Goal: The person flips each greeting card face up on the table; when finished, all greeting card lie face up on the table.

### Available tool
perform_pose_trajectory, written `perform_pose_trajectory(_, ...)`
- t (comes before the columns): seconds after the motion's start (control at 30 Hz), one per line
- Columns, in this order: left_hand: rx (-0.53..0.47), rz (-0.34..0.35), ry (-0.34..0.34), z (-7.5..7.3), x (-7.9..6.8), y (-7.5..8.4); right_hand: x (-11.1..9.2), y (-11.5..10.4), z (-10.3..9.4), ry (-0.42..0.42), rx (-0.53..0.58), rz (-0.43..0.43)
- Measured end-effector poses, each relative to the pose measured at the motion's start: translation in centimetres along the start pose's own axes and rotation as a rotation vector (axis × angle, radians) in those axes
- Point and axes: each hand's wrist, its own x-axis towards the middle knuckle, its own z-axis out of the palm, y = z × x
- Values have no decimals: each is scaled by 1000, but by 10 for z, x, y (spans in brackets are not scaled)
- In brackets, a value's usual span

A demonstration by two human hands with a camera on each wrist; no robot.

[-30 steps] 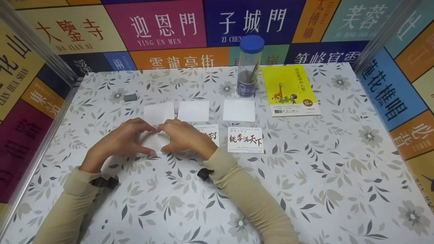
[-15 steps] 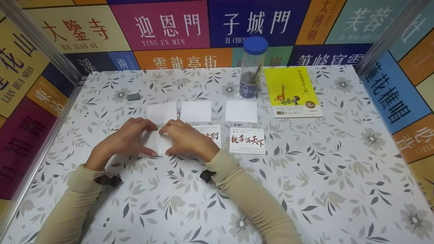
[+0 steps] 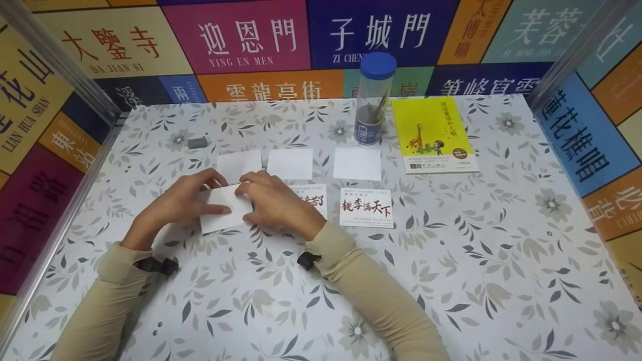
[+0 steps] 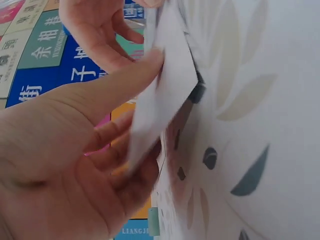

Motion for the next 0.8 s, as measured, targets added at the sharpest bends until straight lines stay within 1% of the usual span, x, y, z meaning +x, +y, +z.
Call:
perform_pose_trajectory(0.07, -58, 5, 40, -1, 1, 0, 0, 0, 0, 51, -6, -5)
perform_pose_trajectory(0.17, -127, 9, 129, -3, 3, 2, 0, 0, 1, 114, 42, -25)
perform_pose_trajectory(0.27, -226, 13, 207, -4, 4, 5, 2, 0, 0, 149, 158, -65)
perform_pose_trajectory(0.33, -310, 14, 236, -5, 4, 6, 3, 1, -1, 164, 238, -91)
perform_pose_trajectory(0.47, -510, 16, 233, -4, 5, 7, 5, 2, -5, 188, 367, -96)
perform_pose_trajectory(0.53, -567, 32, 215, -3, 6, 7, 5, 3, -6, 199, 447, -80)
perform_pose_trajectory(0.57, -581, 53, 201, -2, 7, 7, 5, 4, -7, 204, 500, -69)
perform_pose_trajectory(0.63, -569, 102, 179, -1, 8, 7, 5, 5, -9, 220, 594, -39)
perform_pose_trajectory(0.7, -554, 162, 158, 1, 9, 7, 4, 7, -12, 233, 644, -15)
perform_pose_trajectory(0.73, -540, 187, 154, 3, 9, 7, 4, 8, -13, 237, 654, -7)
perform_pose_trajectory(0.8, -482, 219, 162, 4, 9, 8, 4, 10, -15, 236, 636, -3)
